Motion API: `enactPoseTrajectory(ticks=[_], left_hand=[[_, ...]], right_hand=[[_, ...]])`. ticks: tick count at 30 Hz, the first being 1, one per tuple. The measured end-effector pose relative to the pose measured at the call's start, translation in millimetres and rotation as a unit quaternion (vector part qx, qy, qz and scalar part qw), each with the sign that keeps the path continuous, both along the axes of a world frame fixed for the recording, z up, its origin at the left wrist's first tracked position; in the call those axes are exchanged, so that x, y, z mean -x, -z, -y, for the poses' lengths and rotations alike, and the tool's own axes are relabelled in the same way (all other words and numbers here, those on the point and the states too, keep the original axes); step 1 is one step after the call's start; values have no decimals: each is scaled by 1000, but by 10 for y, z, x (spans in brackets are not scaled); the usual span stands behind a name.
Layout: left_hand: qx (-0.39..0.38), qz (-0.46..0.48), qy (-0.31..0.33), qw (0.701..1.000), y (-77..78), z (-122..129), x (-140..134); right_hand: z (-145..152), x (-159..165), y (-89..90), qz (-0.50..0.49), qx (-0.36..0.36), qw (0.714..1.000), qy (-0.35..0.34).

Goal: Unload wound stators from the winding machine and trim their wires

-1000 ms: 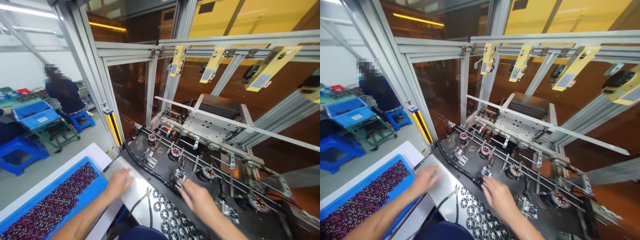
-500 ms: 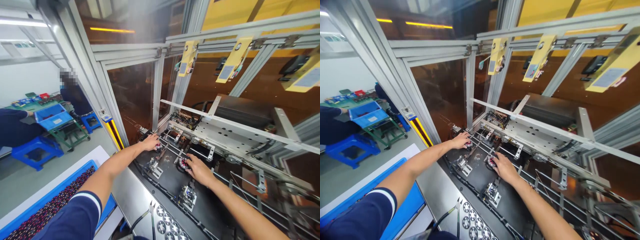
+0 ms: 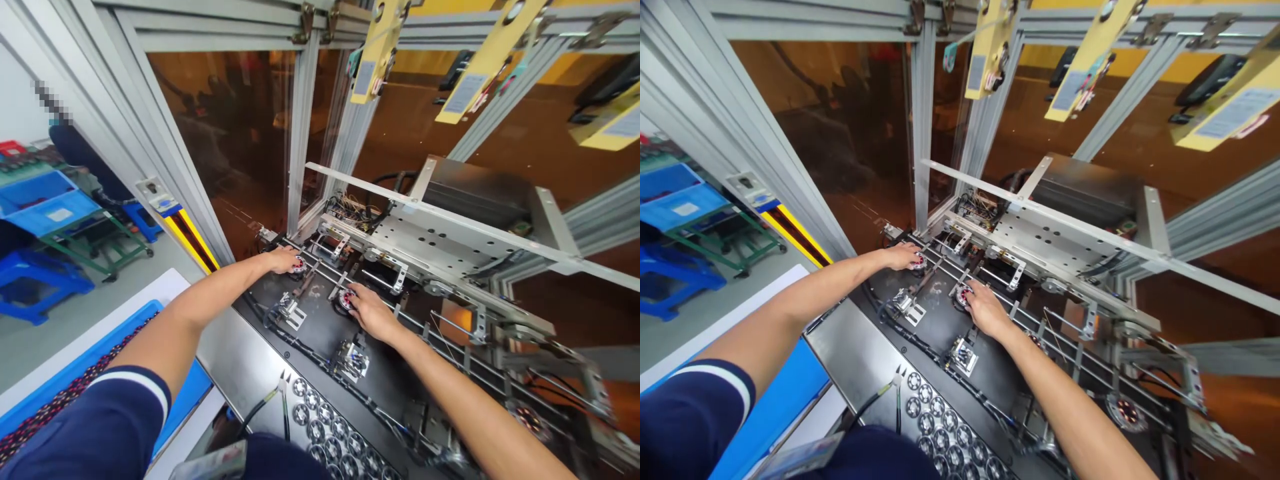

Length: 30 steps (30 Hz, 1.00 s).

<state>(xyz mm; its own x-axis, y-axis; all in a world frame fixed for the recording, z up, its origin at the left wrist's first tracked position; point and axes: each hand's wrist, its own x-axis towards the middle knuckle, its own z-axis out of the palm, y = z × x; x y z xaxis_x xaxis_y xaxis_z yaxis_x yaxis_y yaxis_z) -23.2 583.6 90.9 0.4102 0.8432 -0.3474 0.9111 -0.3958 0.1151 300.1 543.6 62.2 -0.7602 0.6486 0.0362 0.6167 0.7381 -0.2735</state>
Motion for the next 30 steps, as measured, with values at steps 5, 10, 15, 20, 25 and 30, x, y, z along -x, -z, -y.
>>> enactPoseTrajectory(ticks=[5, 10, 15, 20, 25, 30], left_hand=[[11, 6, -3, 1000, -4, -67, 21], [14, 23, -9, 1000, -32, -120, 7], [6, 75, -55, 996, -29, -110, -42], [-19, 142, -101, 985, -61, 11, -67], [-62, 243, -136, 958, -203, 261, -67], [-100, 343, -170, 918, -325, 946, 86]], right_hand=[[20, -7, -26, -15, 11, 1000, 6], [-52, 3, -73, -10, 43, 999, 6], [-150, 86, -221, 4, 76, 997, 9], [102, 67, -646, -40, 85, 995, 29], [1004, -146, -1008, -88, 90, 991, 47], [2170, -383, -812, -193, 153, 963, 110]])
